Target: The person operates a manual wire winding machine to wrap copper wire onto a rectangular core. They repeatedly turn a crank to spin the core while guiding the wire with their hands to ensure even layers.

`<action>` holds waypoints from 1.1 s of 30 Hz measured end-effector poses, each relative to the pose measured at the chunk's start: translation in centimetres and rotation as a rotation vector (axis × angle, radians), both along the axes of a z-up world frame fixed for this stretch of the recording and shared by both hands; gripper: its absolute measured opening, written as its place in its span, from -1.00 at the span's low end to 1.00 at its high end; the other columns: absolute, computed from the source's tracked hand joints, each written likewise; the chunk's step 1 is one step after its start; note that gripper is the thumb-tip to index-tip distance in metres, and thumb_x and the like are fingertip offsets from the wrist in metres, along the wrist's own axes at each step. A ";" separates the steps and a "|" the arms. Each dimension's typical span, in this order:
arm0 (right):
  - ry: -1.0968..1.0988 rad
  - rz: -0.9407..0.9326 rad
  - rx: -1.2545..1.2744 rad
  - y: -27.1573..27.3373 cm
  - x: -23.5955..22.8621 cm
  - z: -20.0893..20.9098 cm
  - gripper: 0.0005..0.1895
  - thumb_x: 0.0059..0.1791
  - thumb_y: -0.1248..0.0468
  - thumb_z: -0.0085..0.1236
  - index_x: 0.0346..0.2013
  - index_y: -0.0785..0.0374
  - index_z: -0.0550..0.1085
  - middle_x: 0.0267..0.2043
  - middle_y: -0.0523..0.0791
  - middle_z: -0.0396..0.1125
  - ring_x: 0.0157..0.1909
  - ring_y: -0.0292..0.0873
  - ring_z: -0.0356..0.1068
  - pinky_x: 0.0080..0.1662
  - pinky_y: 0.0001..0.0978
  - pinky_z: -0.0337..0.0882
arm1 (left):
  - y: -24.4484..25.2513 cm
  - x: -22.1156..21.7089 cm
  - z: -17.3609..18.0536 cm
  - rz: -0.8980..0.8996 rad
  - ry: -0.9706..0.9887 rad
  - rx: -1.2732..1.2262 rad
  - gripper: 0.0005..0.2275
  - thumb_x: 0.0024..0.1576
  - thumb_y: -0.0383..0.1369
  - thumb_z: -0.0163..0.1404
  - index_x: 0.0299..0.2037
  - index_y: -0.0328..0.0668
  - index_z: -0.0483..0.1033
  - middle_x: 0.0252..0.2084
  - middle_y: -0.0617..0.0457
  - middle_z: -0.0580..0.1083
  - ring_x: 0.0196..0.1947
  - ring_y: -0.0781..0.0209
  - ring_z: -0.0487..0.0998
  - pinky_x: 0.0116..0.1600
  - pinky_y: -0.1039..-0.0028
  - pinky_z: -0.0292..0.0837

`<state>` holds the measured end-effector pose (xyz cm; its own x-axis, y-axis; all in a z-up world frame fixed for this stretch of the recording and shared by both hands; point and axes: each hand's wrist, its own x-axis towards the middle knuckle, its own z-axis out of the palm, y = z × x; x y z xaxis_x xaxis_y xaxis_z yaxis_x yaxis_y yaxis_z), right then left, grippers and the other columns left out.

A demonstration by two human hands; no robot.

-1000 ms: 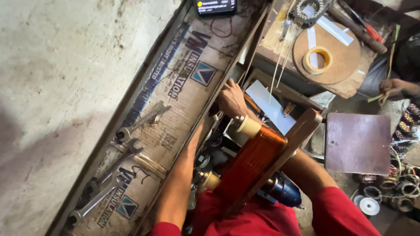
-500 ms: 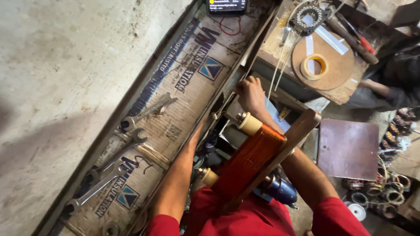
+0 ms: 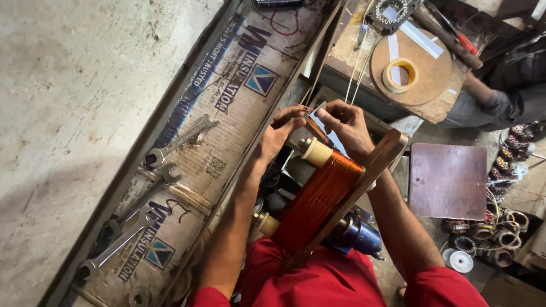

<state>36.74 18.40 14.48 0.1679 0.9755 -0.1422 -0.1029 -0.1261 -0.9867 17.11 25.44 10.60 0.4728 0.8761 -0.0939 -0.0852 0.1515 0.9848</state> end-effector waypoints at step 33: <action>-0.407 -0.503 -0.064 -24.9 3.1 5.1 -0.88 0.15 0.38 0.27 -0.18 0.43 0.53 -0.10 -0.11 0.37 -0.17 -0.34 0.36 -0.06 -0.50 0.39 | -9.7 -7.8 7.1 0.087 0.443 0.180 -0.83 0.24 -0.31 0.15 -0.10 -0.22 0.66 -0.28 0.00 0.66 -0.31 0.29 0.63 -0.19 0.50 0.53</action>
<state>39.84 -6.50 19.57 0.6545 0.7557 -0.0260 0.2161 -0.2199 -0.9513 9.29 15.79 17.74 0.3460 0.9314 -0.1130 0.3437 -0.0138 0.9390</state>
